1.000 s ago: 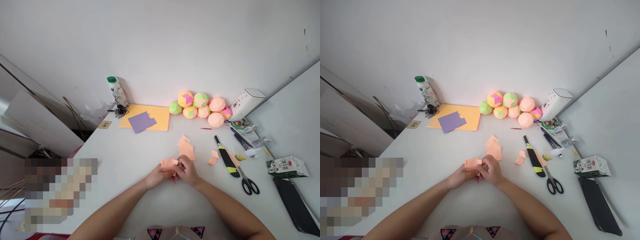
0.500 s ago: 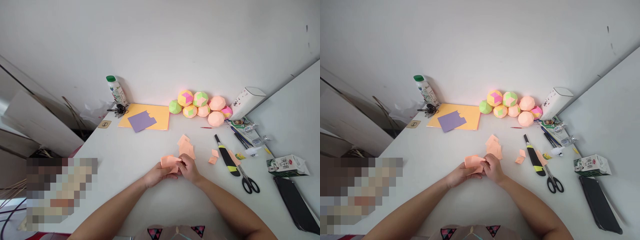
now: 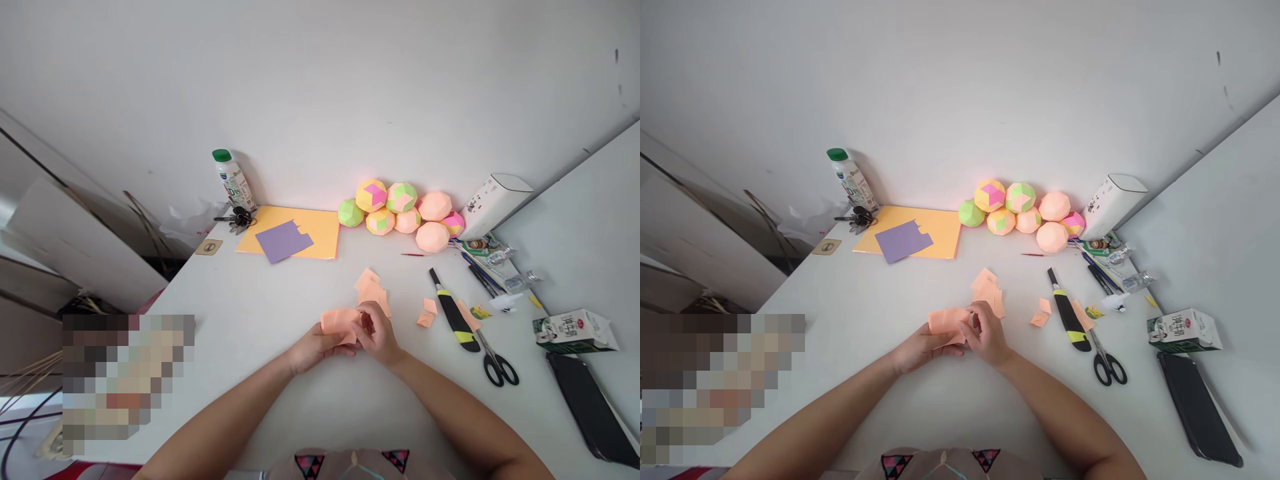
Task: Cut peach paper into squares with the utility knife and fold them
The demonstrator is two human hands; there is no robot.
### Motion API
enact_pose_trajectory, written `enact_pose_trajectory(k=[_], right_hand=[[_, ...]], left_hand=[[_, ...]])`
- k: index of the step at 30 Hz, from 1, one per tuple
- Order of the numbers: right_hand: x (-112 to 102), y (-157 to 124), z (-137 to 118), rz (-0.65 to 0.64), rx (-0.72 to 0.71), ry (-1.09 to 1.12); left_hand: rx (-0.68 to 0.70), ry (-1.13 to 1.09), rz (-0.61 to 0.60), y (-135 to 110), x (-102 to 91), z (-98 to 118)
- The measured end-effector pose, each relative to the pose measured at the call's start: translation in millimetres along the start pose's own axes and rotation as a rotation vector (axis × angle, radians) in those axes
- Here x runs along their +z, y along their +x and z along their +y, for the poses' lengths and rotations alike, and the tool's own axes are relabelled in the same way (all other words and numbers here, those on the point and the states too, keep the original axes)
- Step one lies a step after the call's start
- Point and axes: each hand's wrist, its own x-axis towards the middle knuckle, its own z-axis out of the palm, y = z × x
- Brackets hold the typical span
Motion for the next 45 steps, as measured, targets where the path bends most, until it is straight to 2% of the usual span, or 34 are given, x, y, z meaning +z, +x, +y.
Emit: enact_pose_trajectory(k=[10, 18, 26, 33, 35, 41, 45], right_hand=[[1, -1, 2, -0.002, 0.016, 0.006], [1, 0, 3, 0.025, -0.031, 0.025], [-2, 4, 2, 0.069, -0.059, -0.058], [-3, 5, 0, 0.038, -0.109, -0.096], [-4, 5, 0, 0.070, -0.105, -0.133], [-17, 15, 11, 0.300, -0.039, -0.318], [-21, 19, 25, 0.334, 0.004, -0.432]], left_hand=[[-0.024, 0.049, 0.007, 0, 3.6, 3], [-0.023, -0.013, 0.022, -1, -0.7, 1], [0.033, -0.105, 0.043, 1, -7.0, -7], [0.020, -0.183, 0.133, 2, -8.0, -11], [-0.002, -0.201, 0.176, 2, -8.3, -11], [-0.029, -0.236, 0.267, 3, -5.8, -10], [-0.049, -0.244, 0.308, 4, -4.5, -9]])
